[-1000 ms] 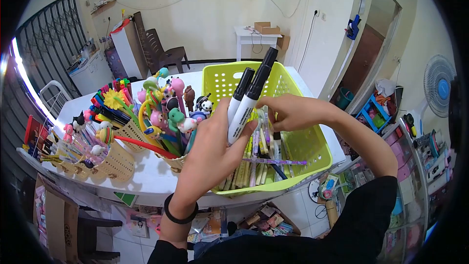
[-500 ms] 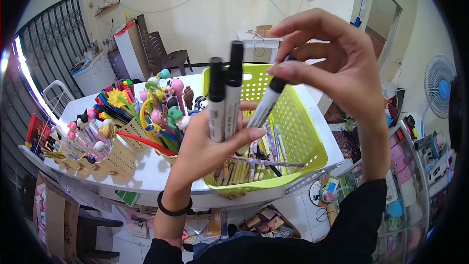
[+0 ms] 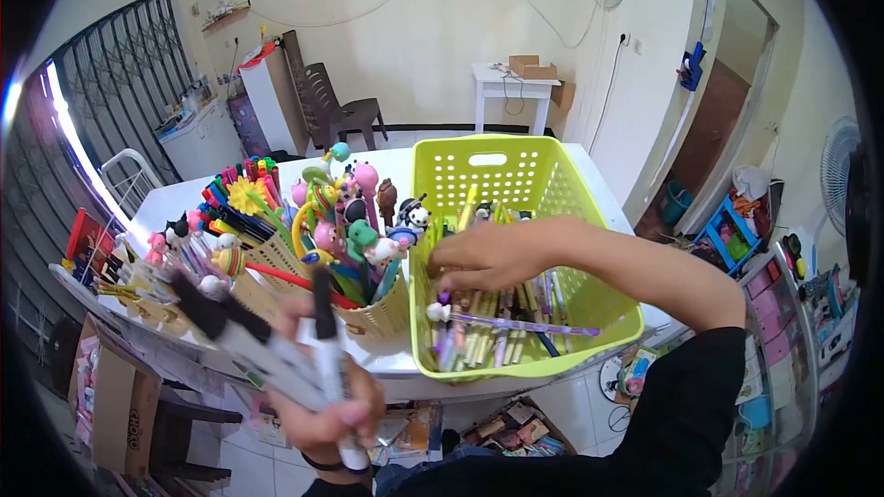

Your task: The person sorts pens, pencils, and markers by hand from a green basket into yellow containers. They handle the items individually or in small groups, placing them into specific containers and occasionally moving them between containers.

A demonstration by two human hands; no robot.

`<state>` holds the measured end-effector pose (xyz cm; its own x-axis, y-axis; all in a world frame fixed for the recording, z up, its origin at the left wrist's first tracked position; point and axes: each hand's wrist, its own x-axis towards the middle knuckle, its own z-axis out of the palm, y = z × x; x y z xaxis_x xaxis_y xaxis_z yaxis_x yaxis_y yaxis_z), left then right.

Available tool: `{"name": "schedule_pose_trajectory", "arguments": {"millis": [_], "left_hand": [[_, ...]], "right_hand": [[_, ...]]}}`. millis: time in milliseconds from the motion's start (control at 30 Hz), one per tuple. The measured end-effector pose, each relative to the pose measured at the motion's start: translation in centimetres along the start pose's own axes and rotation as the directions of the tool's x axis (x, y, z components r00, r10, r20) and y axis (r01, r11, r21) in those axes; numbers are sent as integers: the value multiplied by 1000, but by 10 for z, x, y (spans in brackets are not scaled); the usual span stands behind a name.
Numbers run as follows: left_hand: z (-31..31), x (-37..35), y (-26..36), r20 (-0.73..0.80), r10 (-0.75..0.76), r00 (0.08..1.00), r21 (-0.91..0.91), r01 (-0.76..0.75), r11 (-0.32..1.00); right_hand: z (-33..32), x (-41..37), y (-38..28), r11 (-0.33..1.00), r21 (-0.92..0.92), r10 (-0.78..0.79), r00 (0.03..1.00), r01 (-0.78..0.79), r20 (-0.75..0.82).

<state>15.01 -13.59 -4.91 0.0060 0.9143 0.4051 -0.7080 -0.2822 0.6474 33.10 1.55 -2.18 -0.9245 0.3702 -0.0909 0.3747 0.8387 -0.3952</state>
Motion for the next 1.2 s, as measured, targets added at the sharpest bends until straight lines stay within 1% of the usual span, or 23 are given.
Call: {"name": "schedule_pose_trajectory", "arguments": {"millis": [33, 67, 100, 167, 200, 233, 267, 300, 333, 367, 400, 433, 500, 533, 567, 600, 633, 700, 800, 833, 900, 1033, 1200], "left_hand": [[-1, -2, -4, -1, -34, 999, 49, 34, 998], [-7, -2, -6, 7, -132, 991, 94, 131, 987], [-14, -2, -10, 4, -230, 973, 132, 228, 965], [-21, 1, -16, 54, -301, 952, 189, 287, 939], [-25, 1, -19, 79, -330, 941, 230, 305, 924], [-28, 1, -21, 104, -358, 928, 269, 321, 908], [-26, 0, -18, 29, -416, 909, 249, 396, 884], [-25, 0, -17, 29, -413, 910, 245, 394, 886], [-23, 0, -17, -51, -393, 918, 341, 386, 857], [-23, -1, -19, -128, -363, 923, 432, 382, 817], [-25, -2, -23, -163, -344, 925, 437, 380, 815], [-23, 0, -23, -166, -347, 923, 437, 385, 813], [-17, 4, -21, -147, -417, 897, 412, 439, 799], [-32, 3, -26, 76, -312, 947, 438, 249, 864], [-33, 3, -29, 77, -315, 946, 434, 253, 865], [-34, 4, -30, 117, -269, 956, 447, 191, 874], [-34, 4, -32, 158, -222, 962, 458, 128, 880], [-35, 4, -33, 176, -213, 961, 447, 115, 887], [-36, 5, -34, 190, -202, 961, 447, 98, 889], [-36, 6, -34, 182, -201, 963, 461, 97, 882], [-36, 4, -37, 190, -196, 962, 422, 100, 901], [-37, 4, -36, 205, -210, 956, 380, 120, 917], [-42, 8, -37, 280, -204, 938, 409, 75, 909]], "right_hand": [[1, 0, 4, 997, 35, 66, 996, -69, 61], [2, 0, 6, 988, 63, 130, 983, -139, 130], [3, -1, 6, 989, 67, 122, 983, -132, 139], [3, -9, 2, 944, -300, 214, 948, -138, 237], [1, -12, 0, 924, -350, 259, 929, -157, 266], [-1, -19, 1, 923, -352, 257, 928, -153, 271], [-4, -27, 3, 918, -355, 265, 937, -174, 225], [-6, -31, 3, 914, -357, 272, 945, -196, 179], [-8, -31, 2, 914, -358, 272, 945, -194, 183], [-11, -32, 0, 859, -405, 413, 891, -313, 188], [-13, -32, -3, 786, -451, 545, 819, -422, 183], [-14, -31, -6, 788, -448, 544, 818, -422, 186], [-16, -30, -12, 712, -556, 584, 801, -429, 130], [-14, -30, -8, 712, -555, 588, 798, -430, 135], [-12, -30, -2, 728, -557, 520, 852, -400, 68], [-10, -31, 2, 741, -560, 446, 895, -370, -2], [-10, -31, 3, 740, -559, 451, 893, -375, -2], [-10, -29, 4, 836, -477, 340, 938, -270, 64], [-5, -27, 5, 901, -383, 277, 949, -204, 147], [-4, -25, 3, 900, -384, 282, 948, -208, 148], [-2, -21, -1, 857, -442, 416, 864, -267, 283], [1, -24, -1, 867, -399, 431, 853, -300, 295], [5, -31, 7, 910, -347, 296, 942, -228, 157]]}}
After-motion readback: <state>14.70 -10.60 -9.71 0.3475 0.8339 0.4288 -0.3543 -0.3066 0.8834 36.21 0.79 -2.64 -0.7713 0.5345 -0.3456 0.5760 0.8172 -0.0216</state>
